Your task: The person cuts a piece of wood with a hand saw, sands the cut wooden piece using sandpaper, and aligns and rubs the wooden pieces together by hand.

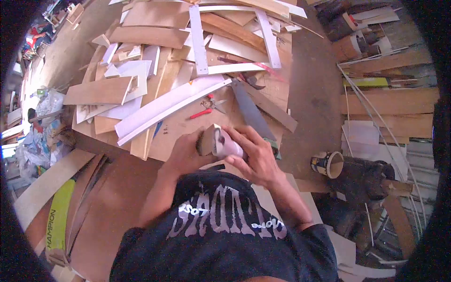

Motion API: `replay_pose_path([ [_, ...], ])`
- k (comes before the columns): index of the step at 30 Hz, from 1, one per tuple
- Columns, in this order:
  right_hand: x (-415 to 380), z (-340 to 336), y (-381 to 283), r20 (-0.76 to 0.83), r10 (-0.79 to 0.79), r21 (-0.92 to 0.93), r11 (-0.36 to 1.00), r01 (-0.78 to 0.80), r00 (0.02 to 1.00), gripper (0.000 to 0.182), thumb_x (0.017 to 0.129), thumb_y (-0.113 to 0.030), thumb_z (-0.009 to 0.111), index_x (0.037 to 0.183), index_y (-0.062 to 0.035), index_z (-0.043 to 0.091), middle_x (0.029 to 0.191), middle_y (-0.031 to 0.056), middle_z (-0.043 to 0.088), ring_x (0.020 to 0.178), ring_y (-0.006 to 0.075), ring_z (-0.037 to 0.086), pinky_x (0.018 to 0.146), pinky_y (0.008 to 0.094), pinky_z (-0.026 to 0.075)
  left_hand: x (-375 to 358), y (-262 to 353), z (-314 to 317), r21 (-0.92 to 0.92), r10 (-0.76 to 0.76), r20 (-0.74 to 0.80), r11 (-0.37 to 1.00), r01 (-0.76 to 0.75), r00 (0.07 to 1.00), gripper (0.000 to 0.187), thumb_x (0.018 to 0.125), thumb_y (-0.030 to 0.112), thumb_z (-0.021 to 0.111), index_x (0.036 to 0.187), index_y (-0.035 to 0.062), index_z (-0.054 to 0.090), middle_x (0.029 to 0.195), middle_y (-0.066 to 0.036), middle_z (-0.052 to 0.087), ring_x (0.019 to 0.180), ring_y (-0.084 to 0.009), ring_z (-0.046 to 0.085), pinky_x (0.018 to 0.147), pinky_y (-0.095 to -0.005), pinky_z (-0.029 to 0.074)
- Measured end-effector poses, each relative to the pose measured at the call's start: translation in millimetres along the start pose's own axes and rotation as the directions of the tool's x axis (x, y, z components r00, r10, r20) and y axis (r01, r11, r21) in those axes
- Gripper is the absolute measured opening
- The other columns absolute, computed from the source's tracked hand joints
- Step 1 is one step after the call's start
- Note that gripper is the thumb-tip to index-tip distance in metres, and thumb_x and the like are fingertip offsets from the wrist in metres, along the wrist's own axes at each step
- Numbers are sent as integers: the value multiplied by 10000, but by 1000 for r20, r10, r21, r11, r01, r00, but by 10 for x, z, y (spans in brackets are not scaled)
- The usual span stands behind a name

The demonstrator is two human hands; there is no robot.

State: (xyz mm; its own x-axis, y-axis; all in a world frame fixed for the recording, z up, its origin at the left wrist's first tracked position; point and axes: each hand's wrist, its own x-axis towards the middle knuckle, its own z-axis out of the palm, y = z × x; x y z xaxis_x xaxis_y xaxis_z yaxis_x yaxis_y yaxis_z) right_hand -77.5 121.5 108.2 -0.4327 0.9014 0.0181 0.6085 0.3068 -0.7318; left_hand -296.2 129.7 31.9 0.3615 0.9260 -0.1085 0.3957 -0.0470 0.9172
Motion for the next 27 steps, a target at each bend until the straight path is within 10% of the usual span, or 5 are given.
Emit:
replay_pose_path([
  [14,544,660,-444,-74,96,66,994,-91,993,718,911,-561,575,1371,-10,559,1181,218,589,1081,379,607,922,429,478,-134,-256,-888,197,-129,274,977,76,953,775,681,635,783,1169,49,643,977,-198,722,897,-363,712,817,-458,552],
  [15,492,660,-578,-50,120,61,991,-117,991,700,917,-543,574,1372,-11,559,1188,216,586,1078,384,603,927,433,475,-81,-398,-923,-31,-1,80,1000,4,997,769,685,645,770,1150,45,650,976,-199,721,891,-368,710,820,-462,550],
  [20,672,819,-529,-150,119,46,993,-113,981,670,922,-521,573,1370,-24,563,1204,207,581,1081,380,603,933,428,474,-253,-296,-1049,228,6,186,972,-50,983,752,667,549,832,1195,50,640,994,-208,715,912,-371,707,829,-449,551],
  [27,642,801,-705,-187,31,-63,997,-43,982,654,929,-520,559,1391,-58,561,1177,211,587,1056,368,619,904,422,488,-168,-379,-1121,-9,164,76,986,-164,984,733,650,451,871,1228,71,629,976,-185,723,913,-377,708,801,-443,562],
])
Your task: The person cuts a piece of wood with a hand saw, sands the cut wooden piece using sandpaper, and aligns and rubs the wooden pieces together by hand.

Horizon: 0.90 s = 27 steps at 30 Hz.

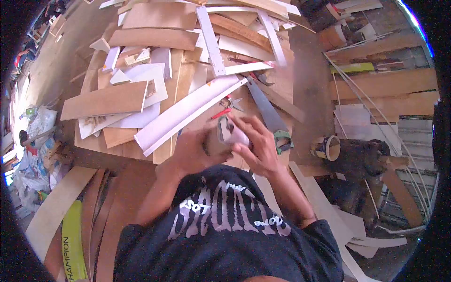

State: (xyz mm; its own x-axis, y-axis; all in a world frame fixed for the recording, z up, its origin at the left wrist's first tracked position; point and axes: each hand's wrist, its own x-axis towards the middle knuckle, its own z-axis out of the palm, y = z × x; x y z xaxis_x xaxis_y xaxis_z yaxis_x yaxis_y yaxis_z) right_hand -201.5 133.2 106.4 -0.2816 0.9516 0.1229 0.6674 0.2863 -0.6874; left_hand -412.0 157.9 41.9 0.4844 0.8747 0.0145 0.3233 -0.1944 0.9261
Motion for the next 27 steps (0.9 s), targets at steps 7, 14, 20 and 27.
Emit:
replay_pose_path([
  [7,-39,-19,-154,30,96,64,993,-97,995,662,929,-519,551,1389,-42,558,1174,207,588,1011,361,625,870,411,495,86,65,-104,87,-29,-66,996,35,997,720,642,555,833,1158,87,651,947,-170,725,883,-370,711,811,-457,563],
  [14,21,-118,16,49,101,46,994,-104,994,594,931,-440,607,1445,-158,516,1252,195,576,1123,380,613,953,441,503,78,201,27,205,-79,-11,975,79,997,688,663,544,827,1138,78,654,972,-152,723,880,-327,716,776,-425,572],
  [20,17,-219,321,26,71,57,996,-73,997,578,932,-383,634,1438,-128,520,1281,184,566,1080,372,636,899,441,528,36,629,259,332,-128,-69,932,144,989,732,627,545,843,1130,53,638,910,-170,724,834,-347,717,766,-433,576],
  [27,-352,-415,386,28,69,213,974,-73,997,546,952,-398,601,1425,-133,542,1329,199,543,1177,353,582,976,420,489,129,823,339,432,-30,-259,890,144,966,706,636,506,844,1126,40,641,895,-200,717,849,-370,713,781,-451,569],
])
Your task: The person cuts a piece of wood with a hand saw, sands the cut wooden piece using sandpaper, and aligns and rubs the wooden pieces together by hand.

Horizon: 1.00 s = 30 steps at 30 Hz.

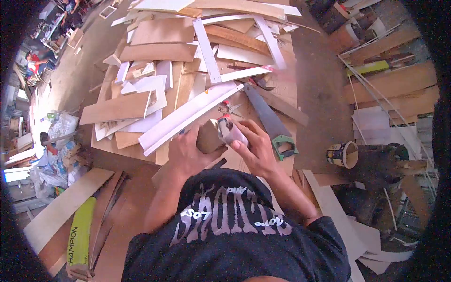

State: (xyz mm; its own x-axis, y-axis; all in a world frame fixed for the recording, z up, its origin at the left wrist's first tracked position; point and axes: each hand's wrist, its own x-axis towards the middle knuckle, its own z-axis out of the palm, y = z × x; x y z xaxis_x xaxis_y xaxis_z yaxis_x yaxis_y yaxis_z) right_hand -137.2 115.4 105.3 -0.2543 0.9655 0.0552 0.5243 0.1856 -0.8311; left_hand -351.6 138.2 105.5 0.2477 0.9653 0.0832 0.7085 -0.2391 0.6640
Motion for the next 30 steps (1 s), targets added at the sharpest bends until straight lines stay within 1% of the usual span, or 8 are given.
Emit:
replay_pose_path([
  [2,48,20,104,-10,68,1,998,-68,998,552,958,-423,579,1426,-131,541,1301,209,555,1172,366,575,988,433,475,-90,263,-9,34,19,148,999,-25,989,686,625,483,856,1120,55,650,903,-202,717,850,-372,714,770,-440,571],
  [10,-145,-110,225,70,41,169,984,-52,997,571,965,-430,564,1407,-71,543,1214,217,579,1126,363,582,984,459,462,-99,264,196,101,-43,-87,994,52,995,688,636,488,845,1115,37,642,880,-223,711,836,-386,713,763,-455,570],
  [12,-7,-61,279,41,66,270,960,-75,997,554,970,-417,563,1357,-20,567,1192,214,579,1089,349,603,962,442,474,-241,453,267,71,-154,151,987,144,977,685,655,486,843,1106,16,633,903,-225,711,853,-389,710,762,-458,568],
  [14,135,42,463,7,-37,176,984,36,999,532,984,-417,553,1304,6,590,1178,201,600,1047,323,635,925,423,495,-313,427,360,119,-169,135,981,154,976,672,673,485,839,1103,14,629,909,-215,711,860,-400,703,764,-451,564],
  [18,209,135,499,134,172,504,836,-216,976,540,1032,-460,475,1308,-10,584,1185,149,662,1064,266,647,928,402,502,-261,182,505,-268,-211,-28,943,196,977,639,725,412,839,1156,0,611,968,-192,715,900,-350,712,800,-417,556],
  [20,241,281,685,107,300,851,466,-244,948,515,1051,-433,442,1258,14,593,1102,142,683,978,217,668,874,352,529,-218,-22,480,-431,-201,-124,893,129,972,595,750,333,849,1170,-7,600,1070,-170,704,977,-282,700,832,-391,543],
  [25,300,228,514,140,411,872,379,-309,901,536,1064,-447,401,1296,10,557,1100,148,685,979,217,678,838,380,562,-7,-291,346,-441,-103,-100,896,49,990,591,738,316,864,1155,-13,605,1009,-160,713,943,-261,702,834,-371,546],
  [30,360,297,141,43,557,897,345,-278,829,664,1050,-532,305,1265,44,553,1081,203,686,910,336,700,844,437,563,105,-232,223,-577,-67,-10,815,49,998,580,728,282,875,1153,-9,608,1030,-145,705,959,-212,692,849,-342,544],
])
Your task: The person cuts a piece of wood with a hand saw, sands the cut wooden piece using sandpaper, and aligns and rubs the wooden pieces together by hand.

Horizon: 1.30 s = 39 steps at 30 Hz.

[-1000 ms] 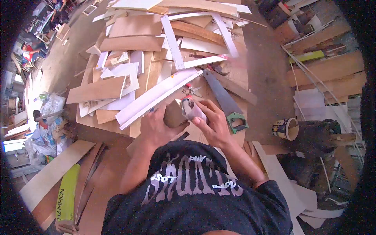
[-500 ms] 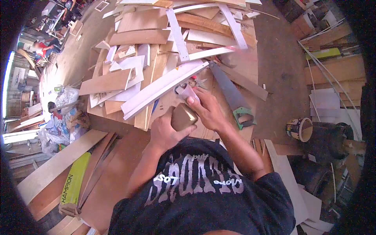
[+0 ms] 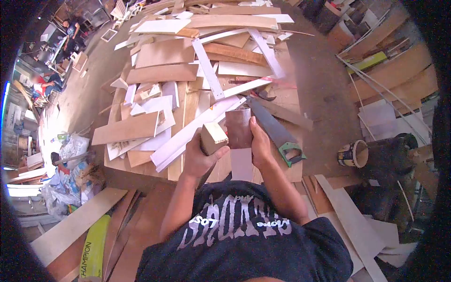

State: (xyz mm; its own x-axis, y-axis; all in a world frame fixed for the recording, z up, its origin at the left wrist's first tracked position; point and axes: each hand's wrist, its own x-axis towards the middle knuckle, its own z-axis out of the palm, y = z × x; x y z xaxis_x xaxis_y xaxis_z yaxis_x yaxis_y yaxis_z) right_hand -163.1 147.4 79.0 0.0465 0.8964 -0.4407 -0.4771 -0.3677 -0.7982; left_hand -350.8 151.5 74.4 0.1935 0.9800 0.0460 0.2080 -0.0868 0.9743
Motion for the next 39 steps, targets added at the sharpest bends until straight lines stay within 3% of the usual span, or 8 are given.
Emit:
replay_pose_path([
  [4,-22,113,26,-49,-35,52,998,38,998,661,1048,-525,339,1300,54,531,1170,202,661,994,314,684,897,440,540,51,-122,24,-225,16,78,974,2,997,591,727,225,880,1187,-10,593,1093,-135,685,1010,-211,674,884,-341,535],
  [9,208,-102,336,-97,-151,64,986,157,984,628,1036,-519,417,1368,5,510,1333,142,574,1221,238,552,1061,385,411,154,-288,111,-237,97,168,970,-55,981,668,726,184,875,1271,-7,541,1133,-125,663,1039,-214,658,899,-351,529],
  [13,151,-75,331,-110,-284,27,957,288,953,586,1030,-507,453,1387,-46,512,1323,104,570,1207,223,540,1070,363,388,152,-171,244,-259,159,149,959,-117,976,770,689,170,899,1325,16,492,1187,-93,625,1092,-209,626,956,-356,518],
  [20,152,-158,282,-152,-381,-74,925,374,912,522,1018,-442,536,1348,-38,558,1234,74,623,1109,174,576,980,323,451,180,-122,246,-245,129,249,967,-66,960,774,695,185,887,1334,19,482,1230,-103,601,1118,-215,611,974,-359,507],
  [24,-54,-26,182,-84,-468,-185,875,448,880,462,1022,-367,556,1310,-7,585,1218,88,644,1120,174,592,985,312,457,172,-58,263,-303,109,139,951,-62,984,771,689,190,885,1329,0,499,1218,-104,614,1100,-211,617,957,-355,506],
  [28,100,-133,342,-14,-435,-171,888,426,901,454,1025,-324,559,1350,-7,547,1260,105,625,1155,187,587,995,322,461,157,-148,183,-407,69,149,914,-3,986,758,687,184,889,1322,-9,521,1220,-104,622,1111,-200,608,958,-344,492],
  [33,134,-104,405,-59,-361,105,925,365,931,360,1055,-276,503,1336,-54,523,1231,90,612,1098,172,610,922,318,514,116,-21,178,-327,87,227,945,-9,970,757,681,152,888,1332,3,530,1204,-71,637,1104,-185,621,953,-332,514],
  [39,169,-165,391,-42,-413,-34,911,412,910,306,1059,-247,495,1283,-47,556,1174,91,635,1046,164,632,837,301,545,187,-80,204,-327,33,242,944,50,970,792,655,184,894,1331,-10,529,1213,-98,639,1090,-206,630,957,-346,508],
])
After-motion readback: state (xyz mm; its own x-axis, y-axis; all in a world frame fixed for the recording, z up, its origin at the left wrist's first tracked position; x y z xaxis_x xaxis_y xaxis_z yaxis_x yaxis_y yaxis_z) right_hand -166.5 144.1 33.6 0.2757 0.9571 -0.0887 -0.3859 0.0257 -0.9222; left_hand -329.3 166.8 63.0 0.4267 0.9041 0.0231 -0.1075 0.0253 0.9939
